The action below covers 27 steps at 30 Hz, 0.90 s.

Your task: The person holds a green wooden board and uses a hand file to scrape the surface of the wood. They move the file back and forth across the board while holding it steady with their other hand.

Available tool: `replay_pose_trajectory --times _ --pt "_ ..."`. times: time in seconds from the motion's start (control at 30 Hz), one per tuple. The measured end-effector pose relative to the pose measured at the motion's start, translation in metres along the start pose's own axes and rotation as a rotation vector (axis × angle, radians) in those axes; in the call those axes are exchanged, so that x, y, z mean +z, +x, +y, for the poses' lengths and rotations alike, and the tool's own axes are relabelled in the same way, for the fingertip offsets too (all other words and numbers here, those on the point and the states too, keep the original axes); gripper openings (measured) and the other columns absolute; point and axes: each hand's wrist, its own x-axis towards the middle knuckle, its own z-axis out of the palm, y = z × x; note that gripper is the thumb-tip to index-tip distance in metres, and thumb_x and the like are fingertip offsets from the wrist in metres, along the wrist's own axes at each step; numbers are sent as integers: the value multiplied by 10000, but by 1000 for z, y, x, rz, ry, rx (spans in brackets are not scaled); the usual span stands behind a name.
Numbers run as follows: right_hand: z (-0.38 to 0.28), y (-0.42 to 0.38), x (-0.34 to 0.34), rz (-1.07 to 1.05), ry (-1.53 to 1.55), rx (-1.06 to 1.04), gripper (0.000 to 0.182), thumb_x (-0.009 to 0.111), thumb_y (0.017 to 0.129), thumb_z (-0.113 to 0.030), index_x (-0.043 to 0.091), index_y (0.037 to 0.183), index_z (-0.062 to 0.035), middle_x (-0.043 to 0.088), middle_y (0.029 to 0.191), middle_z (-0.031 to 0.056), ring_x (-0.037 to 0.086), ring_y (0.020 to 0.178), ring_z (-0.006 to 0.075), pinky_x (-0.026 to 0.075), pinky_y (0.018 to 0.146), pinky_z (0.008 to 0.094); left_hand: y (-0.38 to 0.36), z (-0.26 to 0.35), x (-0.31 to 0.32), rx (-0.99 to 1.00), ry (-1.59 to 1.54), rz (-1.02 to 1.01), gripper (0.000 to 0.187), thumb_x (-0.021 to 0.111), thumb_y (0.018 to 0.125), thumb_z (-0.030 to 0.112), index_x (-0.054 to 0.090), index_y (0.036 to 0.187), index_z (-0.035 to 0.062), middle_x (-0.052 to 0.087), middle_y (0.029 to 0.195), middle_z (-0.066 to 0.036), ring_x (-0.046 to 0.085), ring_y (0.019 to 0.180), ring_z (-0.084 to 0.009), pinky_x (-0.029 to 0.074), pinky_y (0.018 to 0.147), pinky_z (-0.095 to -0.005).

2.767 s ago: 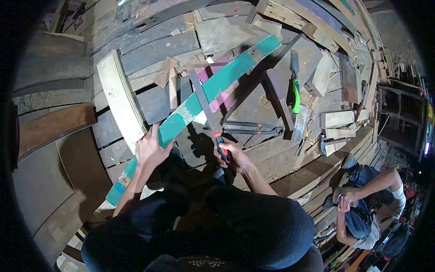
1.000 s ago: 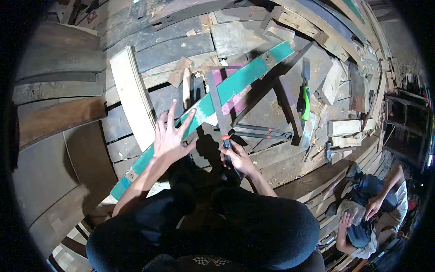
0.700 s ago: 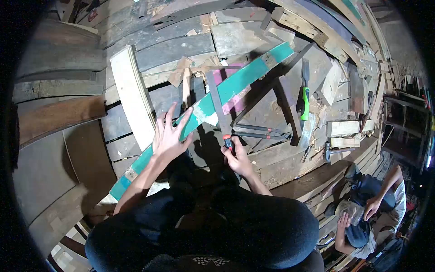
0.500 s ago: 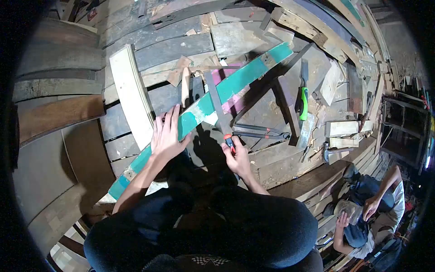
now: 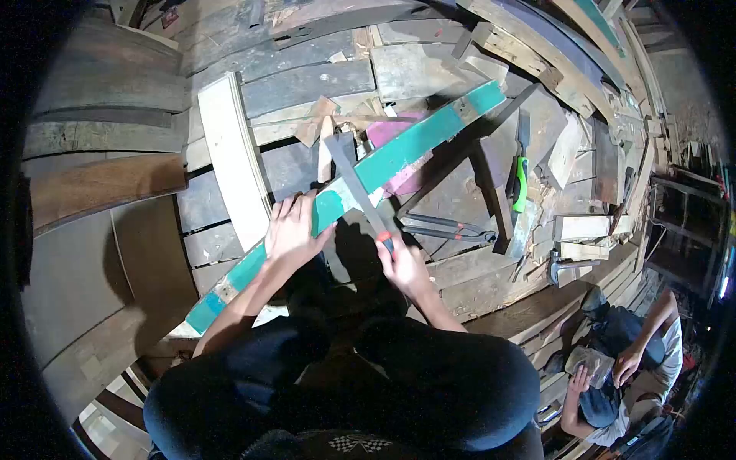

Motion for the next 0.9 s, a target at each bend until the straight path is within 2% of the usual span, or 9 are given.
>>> replay_pose_trajectory --times 0.07,0.2,0.3,0.4,0.53,0.63,0.8,0.83,0.9 --pt "-12 20 -2 -50 -119 29 226 598 1036 -262 607 1116 -51 672 760 243 693 775 460 530 640 510 0 -1 0 2 -1 1 675 775 843 390 547 1336 -11 673 1175 -240 606 1170 -372 438 1019 -483" --pt "-5 -2 -9 -69 -60 85 214 593 1036 -245 610 1113 -46 678 780 242 690 767 467 530 643 504 1 0 -6 11 -7 4 660 771 841 388 552 1323 -7 683 1150 -232 636 1112 -381 445 1008 -475" --pt "39 -43 4 3 -79 -12 268 619 1024 -292 595 1069 -29 636 674 283 663 672 493 513 575 552 2 -1 -6 2 -85 -35 665 767 844 391 540 1330 -2 689 1129 -226 650 1071 -394 453 1004 -470" --pt "48 -53 9 -38 -88 99 273 622 1024 -287 589 1068 -20 638 688 290 663 692 501 512 582 558 1 -2 -4 12 -110 -4 659 773 843 347 517 1343 1 691 1105 -234 675 986 -402 480 969 -474" --pt "17 -13 12 44 -18 -80 298 629 1022 -297 568 1093 -14 655 724 293 667 741 509 510 603 574 1 0 -4 6 -126 -7 640 779 841 329 519 1319 -8 695 1063 -237 689 952 -408 518 918 -478" --pt "-22 15 -5 -62 -86 16 288 636 1019 -272 564 1086 -1 658 740 295 670 748 506 510 612 572 0 -2 0 1 -61 -7 688 797 826 350 514 1341 -8 692 1065 -234 694 950 -419 523 929 -478" --pt "20 -32 1 41 26 -76 315 634 1018 -276 608 1104 26 658 720 295 657 712 526 508 600 566 1 -3 -4 21 -133 18 680 796 835 328 508 1353 -4 693 1088 -234 692 956 -417 549 890 -480" --pt "27 -47 2 -18 -73 90 304 649 1011 -260 603 1086 31 642 692 293 648 681 531 495 583 567 1 -2 -5 5 -138 2 665 793 837 316 512 1347 -7 693 1093 -237 692 957 -417 551 887 -478" --pt "25 -64 -4 -43 -193 164 309 646 1011 -273 595 1097 20 631 689 301 648 693 537 498 581 574 1 -1 -3 3 -123 5 658 792 841 309 515 1345 -12 693 1085 -233 692 955 -416 553 882 -474"
